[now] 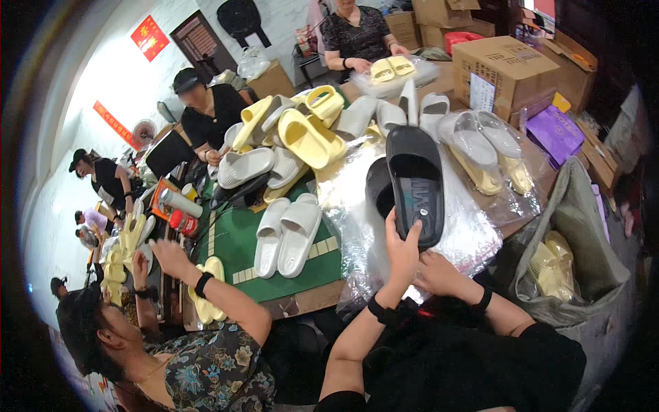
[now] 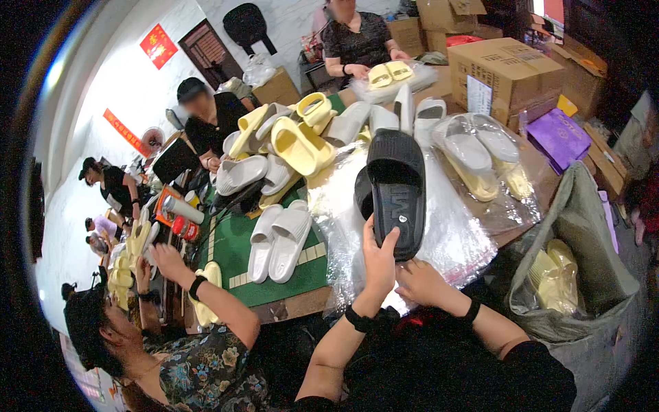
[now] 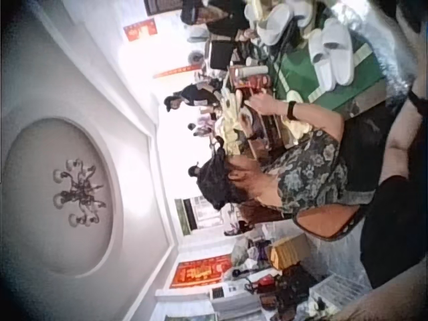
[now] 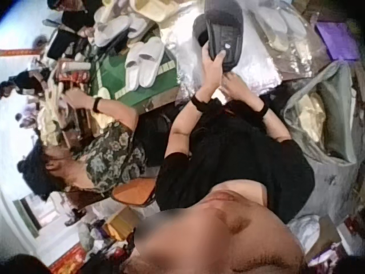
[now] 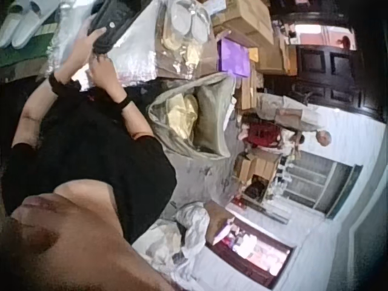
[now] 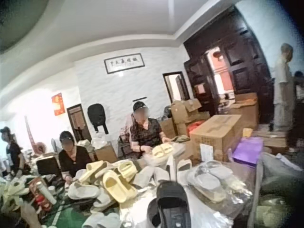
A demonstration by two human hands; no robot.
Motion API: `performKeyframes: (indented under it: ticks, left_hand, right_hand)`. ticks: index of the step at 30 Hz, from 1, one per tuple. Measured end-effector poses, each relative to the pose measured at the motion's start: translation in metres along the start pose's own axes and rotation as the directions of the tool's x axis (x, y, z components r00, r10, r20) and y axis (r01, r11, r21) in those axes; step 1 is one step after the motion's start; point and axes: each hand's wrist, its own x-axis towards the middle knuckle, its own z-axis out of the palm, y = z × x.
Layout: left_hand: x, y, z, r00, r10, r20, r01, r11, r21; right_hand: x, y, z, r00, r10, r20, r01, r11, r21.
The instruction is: The recorder sorts through various colors of sandals, puts them into individual plastic bags, and then places the bagged sandals into a large green sack.
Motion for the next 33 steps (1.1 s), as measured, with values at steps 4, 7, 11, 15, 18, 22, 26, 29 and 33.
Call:
performKeyframes:
  ticks: [4, 7, 11, 15, 18, 22, 26, 29, 33]
  left_hand:
    - [0.004, -0.020, 0.014, 0.940, -0.291, 0.180, 0.277, 0.956, 0.098]
    - [-0.001, -0.048, 0.012, 0.932, -0.282, 0.228, 0.282, 0.959, 0.035]
    - [-0.001, -0.045, 0.025, 0.869, -0.413, 0.271, 0.457, 0.881, -0.123]
    - [-0.001, -0.071, 0.039, 0.857, -0.475, 0.202, 0.485, 0.875, 0.001]
    - [0.006, -0.114, 0.022, 0.905, -0.402, 0.141, 0.386, 0.914, 0.125]
    - [0.001, -0.062, 0.068, 0.803, -0.547, 0.237, 0.562, 0.827, 0.005]
    - [-0.004, -0.037, 0.081, 0.829, -0.515, 0.218, 0.546, 0.829, -0.118]
    - [0.010, -0.065, 0.068, 0.852, -0.491, 0.183, 0.522, 0.826, -0.211]
    - [0.016, -0.097, 0.041, 0.874, -0.471, 0.117, 0.483, 0.868, -0.113]
  right_hand:
    - [-0.010, 0.020, 0.018, 0.999, -0.012, 0.042, 0.014, 0.999, -0.032]
    - [-0.009, 0.025, 0.022, 0.998, -0.059, -0.030, 0.059, 0.998, 0.009]
    - [-0.008, 0.018, 0.012, 1.000, -0.010, -0.019, 0.012, 0.998, 0.061]
    - [-0.009, 0.017, 0.022, 0.993, 0.050, -0.106, -0.036, 0.991, 0.128]
    - [0.000, 0.004, 0.014, 0.997, 0.082, -0.003, -0.080, 0.978, 0.195]
    - [-0.012, 0.023, 0.025, 0.996, 0.085, -0.039, -0.066, 0.933, 0.354]
    - [-0.008, 0.015, 0.017, 0.997, 0.071, -0.033, -0.063, 0.980, 0.191]
    - [-0.004, 0.017, 0.034, 0.994, 0.109, -0.030, -0.101, 0.973, 0.206]
    - [0.000, 0.022, 0.039, 0.998, 0.029, -0.058, -0.017, 0.980, 0.198]
